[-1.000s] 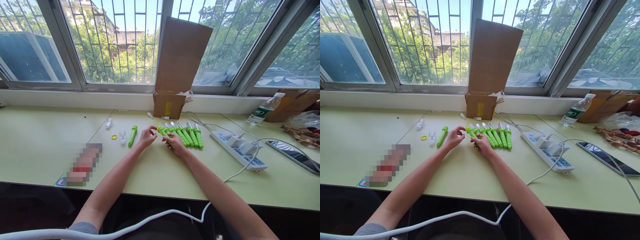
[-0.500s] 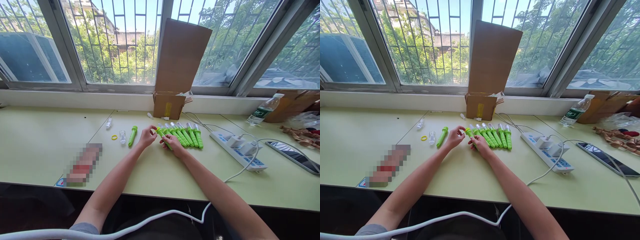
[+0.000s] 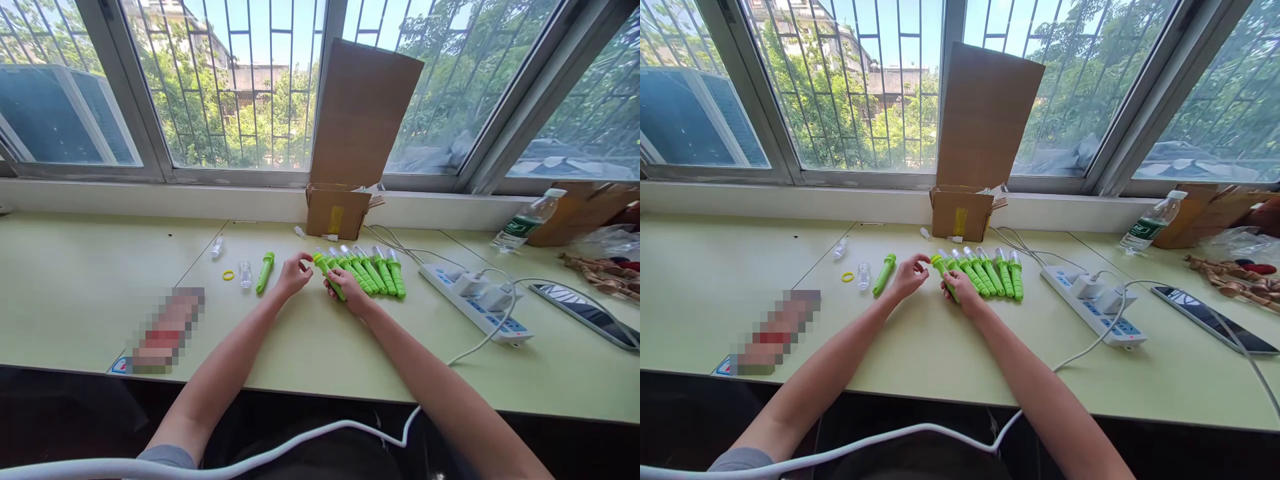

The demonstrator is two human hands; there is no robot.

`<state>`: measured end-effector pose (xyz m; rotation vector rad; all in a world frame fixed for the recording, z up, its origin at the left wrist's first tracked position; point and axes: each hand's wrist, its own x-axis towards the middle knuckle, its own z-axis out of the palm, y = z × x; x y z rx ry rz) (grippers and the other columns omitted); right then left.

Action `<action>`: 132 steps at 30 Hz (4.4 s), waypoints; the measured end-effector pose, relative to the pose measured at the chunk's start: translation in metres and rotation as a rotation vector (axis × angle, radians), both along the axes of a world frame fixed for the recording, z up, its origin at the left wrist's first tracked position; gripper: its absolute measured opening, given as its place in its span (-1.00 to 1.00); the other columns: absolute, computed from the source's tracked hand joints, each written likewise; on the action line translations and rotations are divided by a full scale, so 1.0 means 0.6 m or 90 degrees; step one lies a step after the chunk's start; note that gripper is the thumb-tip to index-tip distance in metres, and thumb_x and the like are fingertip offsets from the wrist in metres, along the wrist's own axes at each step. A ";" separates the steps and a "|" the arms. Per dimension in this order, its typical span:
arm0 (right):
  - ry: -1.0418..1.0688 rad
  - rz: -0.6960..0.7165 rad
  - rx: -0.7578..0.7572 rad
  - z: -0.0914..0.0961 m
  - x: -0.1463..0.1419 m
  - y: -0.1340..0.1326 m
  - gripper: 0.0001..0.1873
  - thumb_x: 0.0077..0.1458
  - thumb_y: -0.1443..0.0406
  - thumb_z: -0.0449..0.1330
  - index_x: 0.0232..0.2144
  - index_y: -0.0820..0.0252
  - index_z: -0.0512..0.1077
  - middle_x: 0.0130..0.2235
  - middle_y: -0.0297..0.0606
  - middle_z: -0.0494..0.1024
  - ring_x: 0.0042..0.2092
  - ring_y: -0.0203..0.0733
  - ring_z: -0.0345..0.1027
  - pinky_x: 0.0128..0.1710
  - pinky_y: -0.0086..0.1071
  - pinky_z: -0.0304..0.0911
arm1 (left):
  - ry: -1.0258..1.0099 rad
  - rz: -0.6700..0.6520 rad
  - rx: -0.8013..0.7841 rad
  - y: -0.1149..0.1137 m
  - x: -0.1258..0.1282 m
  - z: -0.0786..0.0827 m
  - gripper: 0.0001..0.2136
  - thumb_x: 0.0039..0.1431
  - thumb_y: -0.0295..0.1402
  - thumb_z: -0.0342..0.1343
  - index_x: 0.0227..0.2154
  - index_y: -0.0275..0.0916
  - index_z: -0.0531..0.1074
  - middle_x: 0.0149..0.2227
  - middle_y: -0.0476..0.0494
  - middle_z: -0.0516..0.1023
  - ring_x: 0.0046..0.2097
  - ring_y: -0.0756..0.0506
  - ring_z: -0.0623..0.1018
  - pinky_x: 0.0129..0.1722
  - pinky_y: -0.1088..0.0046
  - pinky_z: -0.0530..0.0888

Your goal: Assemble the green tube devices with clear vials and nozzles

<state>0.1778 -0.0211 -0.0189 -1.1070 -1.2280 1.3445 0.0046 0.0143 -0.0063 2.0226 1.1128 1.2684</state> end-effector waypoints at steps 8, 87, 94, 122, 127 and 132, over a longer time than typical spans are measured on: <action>0.019 0.043 -0.025 0.001 0.007 0.001 -0.62 -0.02 0.01 0.20 -0.34 0.19 0.31 -0.54 -0.39 0.38 -0.65 -0.41 0.15 -0.73 -0.51 -0.05 | -0.009 -0.015 -0.009 -0.002 -0.002 0.000 -0.75 0.00 -0.50 0.04 -0.23 -0.19 0.42 -0.37 0.02 0.52 -0.40 0.05 0.47 -0.27 0.51 0.41; 0.002 0.000 -0.016 0.005 0.002 -0.002 -0.64 -0.09 0.03 0.24 -0.42 0.21 0.36 -0.54 -0.36 0.40 -0.67 -0.42 0.11 -0.75 -0.48 -0.10 | -0.015 -0.018 -0.055 -0.003 0.001 0.004 -0.74 -0.04 -0.47 0.03 -0.24 -0.20 0.43 -0.52 0.05 0.42 -0.48 0.04 0.42 -0.43 0.54 0.36; 0.018 0.033 -0.046 0.008 0.005 -0.002 -0.66 -0.05 0.05 0.21 -0.39 0.20 0.36 -0.55 -0.36 0.39 -0.66 -0.42 0.12 -0.75 -0.51 -0.07 | -0.022 -0.026 -0.041 -0.001 0.001 0.001 -0.76 -0.04 -0.46 0.03 -0.25 -0.20 0.43 -0.54 0.06 0.42 -0.49 0.04 0.41 -0.43 0.53 0.36; -0.001 0.012 -0.023 0.011 0.009 -0.005 -0.70 -0.11 0.18 0.30 -0.43 0.20 0.28 -0.59 -0.46 0.31 -0.68 -0.49 0.05 -0.74 -0.57 -0.15 | -0.051 -0.040 -0.059 -0.005 0.001 0.001 -0.78 -0.04 -0.46 0.04 -0.27 -0.21 0.42 -0.46 0.02 0.47 -0.45 0.05 0.43 -0.39 0.53 0.37; 0.000 -0.004 -0.017 0.005 0.010 -0.002 -0.69 -0.10 0.18 0.29 -0.37 0.19 0.29 -0.55 -0.40 0.43 -0.69 -0.49 0.05 -0.76 -0.56 -0.13 | -0.048 -0.040 -0.055 -0.004 0.001 -0.002 -0.77 -0.03 -0.46 0.04 -0.26 -0.22 0.43 -0.48 0.03 0.46 -0.47 0.05 0.42 -0.40 0.53 0.36; -0.007 -0.021 0.006 0.003 0.010 -0.001 -0.70 -0.10 0.17 0.29 -0.37 0.21 0.33 -0.48 -0.32 0.49 -0.68 -0.47 0.09 -0.78 -0.54 -0.11 | -0.035 -0.037 -0.051 -0.003 0.002 -0.003 -0.75 -0.03 -0.46 0.03 -0.24 -0.22 0.43 -0.52 0.04 0.43 -0.47 0.04 0.42 -0.40 0.53 0.36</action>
